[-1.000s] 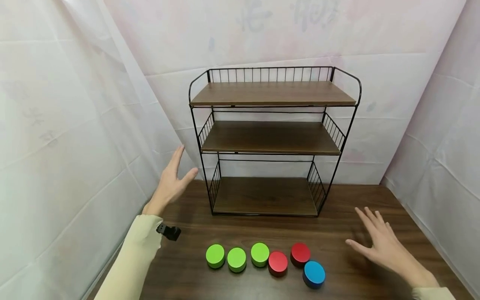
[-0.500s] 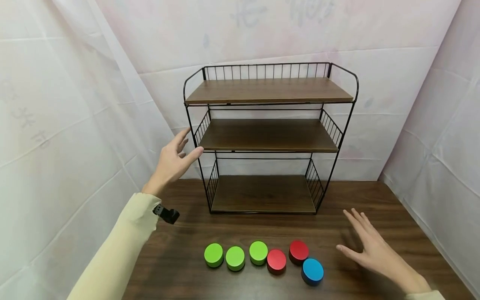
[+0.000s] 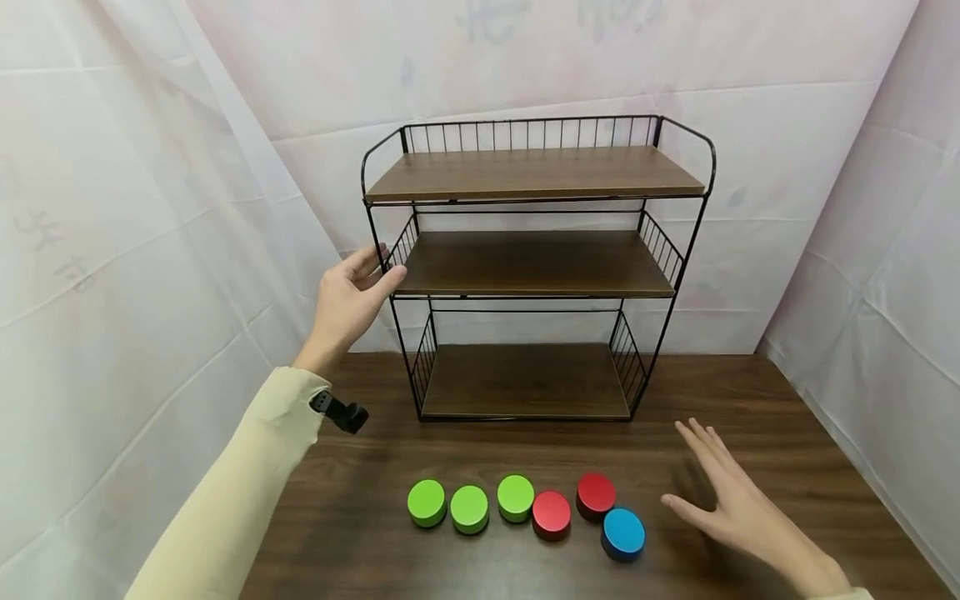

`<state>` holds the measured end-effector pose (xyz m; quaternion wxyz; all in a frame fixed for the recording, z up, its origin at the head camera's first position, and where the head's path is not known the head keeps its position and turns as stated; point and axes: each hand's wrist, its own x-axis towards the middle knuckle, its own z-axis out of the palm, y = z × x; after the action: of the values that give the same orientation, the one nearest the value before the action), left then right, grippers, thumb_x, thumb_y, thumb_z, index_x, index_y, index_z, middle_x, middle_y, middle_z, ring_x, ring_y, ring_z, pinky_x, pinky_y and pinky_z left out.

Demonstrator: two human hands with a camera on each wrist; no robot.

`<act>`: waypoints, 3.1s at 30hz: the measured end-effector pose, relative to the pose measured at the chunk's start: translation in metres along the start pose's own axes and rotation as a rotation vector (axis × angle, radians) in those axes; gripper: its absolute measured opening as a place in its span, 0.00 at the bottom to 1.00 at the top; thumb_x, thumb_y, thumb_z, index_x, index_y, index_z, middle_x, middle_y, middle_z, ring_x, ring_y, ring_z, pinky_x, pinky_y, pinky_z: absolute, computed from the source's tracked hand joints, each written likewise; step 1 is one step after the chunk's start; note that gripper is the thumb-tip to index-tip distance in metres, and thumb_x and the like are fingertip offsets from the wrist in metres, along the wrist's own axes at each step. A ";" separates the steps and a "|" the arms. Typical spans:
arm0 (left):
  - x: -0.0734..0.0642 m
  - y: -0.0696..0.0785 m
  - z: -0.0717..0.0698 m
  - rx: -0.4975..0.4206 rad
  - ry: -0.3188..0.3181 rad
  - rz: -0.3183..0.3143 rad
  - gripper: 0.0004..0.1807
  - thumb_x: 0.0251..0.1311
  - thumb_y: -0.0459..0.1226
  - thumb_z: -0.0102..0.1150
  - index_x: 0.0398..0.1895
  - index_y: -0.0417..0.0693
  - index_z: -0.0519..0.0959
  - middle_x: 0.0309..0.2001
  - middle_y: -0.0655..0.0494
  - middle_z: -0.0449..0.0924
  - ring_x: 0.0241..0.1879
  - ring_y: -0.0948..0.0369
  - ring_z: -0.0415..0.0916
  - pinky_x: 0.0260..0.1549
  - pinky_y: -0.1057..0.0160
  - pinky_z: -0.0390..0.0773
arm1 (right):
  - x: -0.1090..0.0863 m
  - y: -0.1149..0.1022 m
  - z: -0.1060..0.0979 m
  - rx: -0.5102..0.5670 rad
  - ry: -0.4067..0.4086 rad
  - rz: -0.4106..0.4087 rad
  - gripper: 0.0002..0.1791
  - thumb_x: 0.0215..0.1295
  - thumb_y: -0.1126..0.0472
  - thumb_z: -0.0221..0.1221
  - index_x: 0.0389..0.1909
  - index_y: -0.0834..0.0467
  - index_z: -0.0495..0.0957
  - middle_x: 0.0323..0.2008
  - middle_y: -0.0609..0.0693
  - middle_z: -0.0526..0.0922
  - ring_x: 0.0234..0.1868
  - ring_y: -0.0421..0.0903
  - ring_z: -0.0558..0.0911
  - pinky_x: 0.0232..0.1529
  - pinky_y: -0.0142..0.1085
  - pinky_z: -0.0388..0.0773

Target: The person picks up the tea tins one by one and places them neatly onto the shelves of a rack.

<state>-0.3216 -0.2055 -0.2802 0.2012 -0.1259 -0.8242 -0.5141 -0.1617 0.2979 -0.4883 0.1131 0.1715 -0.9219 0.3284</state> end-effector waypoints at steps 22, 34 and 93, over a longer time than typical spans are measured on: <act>0.010 -0.006 0.012 0.076 0.188 0.024 0.12 0.67 0.38 0.68 0.50 0.42 0.88 0.45 0.45 0.89 0.39 0.74 0.87 0.41 0.82 0.84 | -0.013 -0.014 0.046 0.090 -0.079 0.112 0.48 0.68 0.48 0.68 0.82 0.39 0.50 0.78 0.57 0.64 0.73 0.61 0.68 0.66 0.50 0.81; 0.013 -0.003 0.010 0.138 0.149 -0.042 0.17 0.68 0.41 0.67 0.54 0.42 0.86 0.45 0.46 0.89 0.42 0.67 0.88 0.39 0.81 0.85 | -0.015 -0.016 0.061 0.275 -0.131 0.133 0.47 0.67 0.49 0.70 0.80 0.54 0.56 0.74 0.58 0.70 0.69 0.49 0.76 0.63 0.28 0.83; 0.010 0.001 0.004 0.185 0.111 -0.006 0.17 0.68 0.44 0.66 0.53 0.42 0.86 0.45 0.46 0.89 0.45 0.59 0.88 0.40 0.79 0.86 | -0.024 -0.024 0.068 0.171 -0.211 0.083 0.31 0.56 0.39 0.74 0.58 0.46 0.79 0.54 0.41 0.82 0.50 0.32 0.79 0.48 0.26 0.85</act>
<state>-0.3311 -0.2013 -0.2760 0.2556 -0.0755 -0.8561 -0.4428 -0.1369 0.2427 -0.5340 -0.0132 0.1758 -0.9037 0.3901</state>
